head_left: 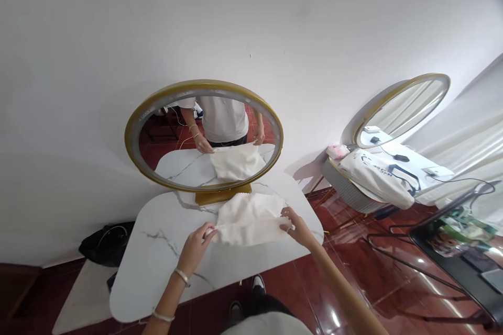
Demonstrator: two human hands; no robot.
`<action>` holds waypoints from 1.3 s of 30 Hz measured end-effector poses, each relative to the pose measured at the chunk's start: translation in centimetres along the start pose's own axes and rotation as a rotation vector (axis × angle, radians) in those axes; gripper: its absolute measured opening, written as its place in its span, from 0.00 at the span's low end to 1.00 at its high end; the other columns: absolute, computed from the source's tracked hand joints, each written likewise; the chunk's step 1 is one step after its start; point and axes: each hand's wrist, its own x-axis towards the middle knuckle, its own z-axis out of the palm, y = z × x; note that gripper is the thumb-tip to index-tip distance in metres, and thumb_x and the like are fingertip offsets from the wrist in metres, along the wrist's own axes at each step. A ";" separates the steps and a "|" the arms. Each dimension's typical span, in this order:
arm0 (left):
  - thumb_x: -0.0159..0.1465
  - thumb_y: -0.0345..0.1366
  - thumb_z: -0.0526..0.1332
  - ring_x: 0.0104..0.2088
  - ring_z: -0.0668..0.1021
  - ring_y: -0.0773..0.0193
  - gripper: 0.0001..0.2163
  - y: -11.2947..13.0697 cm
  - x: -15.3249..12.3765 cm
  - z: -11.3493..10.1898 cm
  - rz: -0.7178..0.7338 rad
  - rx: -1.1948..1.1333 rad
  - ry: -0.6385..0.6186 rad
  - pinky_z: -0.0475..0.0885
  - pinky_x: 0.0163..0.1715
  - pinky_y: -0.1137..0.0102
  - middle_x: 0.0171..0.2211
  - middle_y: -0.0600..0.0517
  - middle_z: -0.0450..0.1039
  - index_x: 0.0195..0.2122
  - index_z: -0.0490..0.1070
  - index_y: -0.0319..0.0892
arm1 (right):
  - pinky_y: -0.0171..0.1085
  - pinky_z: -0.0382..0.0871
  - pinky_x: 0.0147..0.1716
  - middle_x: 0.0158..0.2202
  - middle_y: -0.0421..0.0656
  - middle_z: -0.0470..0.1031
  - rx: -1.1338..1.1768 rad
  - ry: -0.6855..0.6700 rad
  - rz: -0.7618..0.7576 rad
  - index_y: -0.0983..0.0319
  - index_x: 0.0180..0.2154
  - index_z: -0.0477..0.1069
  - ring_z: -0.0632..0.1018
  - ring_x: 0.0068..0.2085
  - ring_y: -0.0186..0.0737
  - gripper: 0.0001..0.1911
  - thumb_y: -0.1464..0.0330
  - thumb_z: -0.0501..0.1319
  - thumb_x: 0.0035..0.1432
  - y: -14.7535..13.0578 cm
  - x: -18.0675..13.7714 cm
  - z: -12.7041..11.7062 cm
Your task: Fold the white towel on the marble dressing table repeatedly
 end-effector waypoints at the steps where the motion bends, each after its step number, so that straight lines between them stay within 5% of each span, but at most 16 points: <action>1: 0.63 0.51 0.51 0.26 0.75 0.64 0.14 -0.1 0.0 -0.5 0.007 0.016 0.002 0.67 0.29 0.72 0.23 0.57 0.69 0.33 0.66 0.47 | 0.34 0.65 0.33 0.34 0.40 0.72 0.009 -0.011 -0.008 0.58 0.37 0.64 0.70 0.32 0.36 0.10 0.67 0.57 0.50 -0.6 -0.2 -0.3; 5: 0.64 0.50 0.51 0.26 0.75 0.64 0.14 -0.4 -0.2 -1.7 0.010 0.040 -0.037 0.67 0.29 0.73 0.25 0.56 0.71 0.30 0.64 0.47 | 0.34 0.63 0.31 0.28 0.39 0.71 0.026 -0.034 -0.020 0.59 0.30 0.67 0.70 0.30 0.36 0.04 0.65 0.58 0.52 -2.1 -0.7 -1.4; 11: 0.64 0.48 0.51 0.32 0.76 0.64 0.13 1.3 0.0 -2.3 0.015 -0.035 -0.018 0.70 0.35 0.71 0.31 0.54 0.72 0.30 0.63 0.46 | 0.35 0.67 0.35 0.32 0.41 0.76 0.158 -0.059 0.016 0.60 0.35 0.72 0.74 0.34 0.38 0.12 0.58 0.62 0.54 -2.1 0.3 -3.5; 19: 0.65 0.45 0.54 0.31 0.75 0.66 0.11 10.2 2.8 -5.2 0.108 -0.013 -0.119 0.69 0.36 0.72 0.28 0.56 0.71 0.29 0.63 0.45 | 0.35 0.68 0.32 0.31 0.43 0.76 0.157 0.209 -0.030 0.61 0.34 0.75 0.75 0.33 0.39 0.17 0.53 0.63 0.54 -3.0 2.3 -12.0; 25: 0.64 0.44 0.57 0.33 0.76 0.66 0.10 16.5 2.8 -6.0 0.159 -0.054 -0.199 0.71 0.36 0.73 0.30 0.55 0.75 0.31 0.71 0.45 | 0.34 0.69 0.29 0.27 0.41 0.73 0.081 0.422 -0.041 0.59 0.30 0.76 0.73 0.29 0.37 0.15 0.54 0.67 0.50 -5.8 -2.8 -18.1; 32: 0.64 0.45 0.55 0.35 0.76 0.60 0.10 19.4 1.2 -6.0 0.108 -0.010 -0.304 0.72 0.39 0.68 0.34 0.53 0.76 0.32 0.71 0.48 | 0.35 0.59 0.13 0.17 0.39 0.71 0.086 0.424 0.150 0.56 0.32 0.78 0.62 0.15 0.32 0.16 0.53 0.68 0.47 -7.1 -8.4 -20.7; 39: 0.63 0.47 0.54 0.30 0.74 0.60 0.11 20.2 2.5 -4.8 0.059 0.092 -0.310 0.70 0.32 0.69 0.31 0.54 0.75 0.31 0.71 0.50 | 0.36 0.69 0.16 0.14 0.38 0.69 0.191 0.378 0.203 0.59 0.34 0.77 0.71 0.16 0.37 0.14 0.56 0.66 0.49 -6.7 -5.2 -21.7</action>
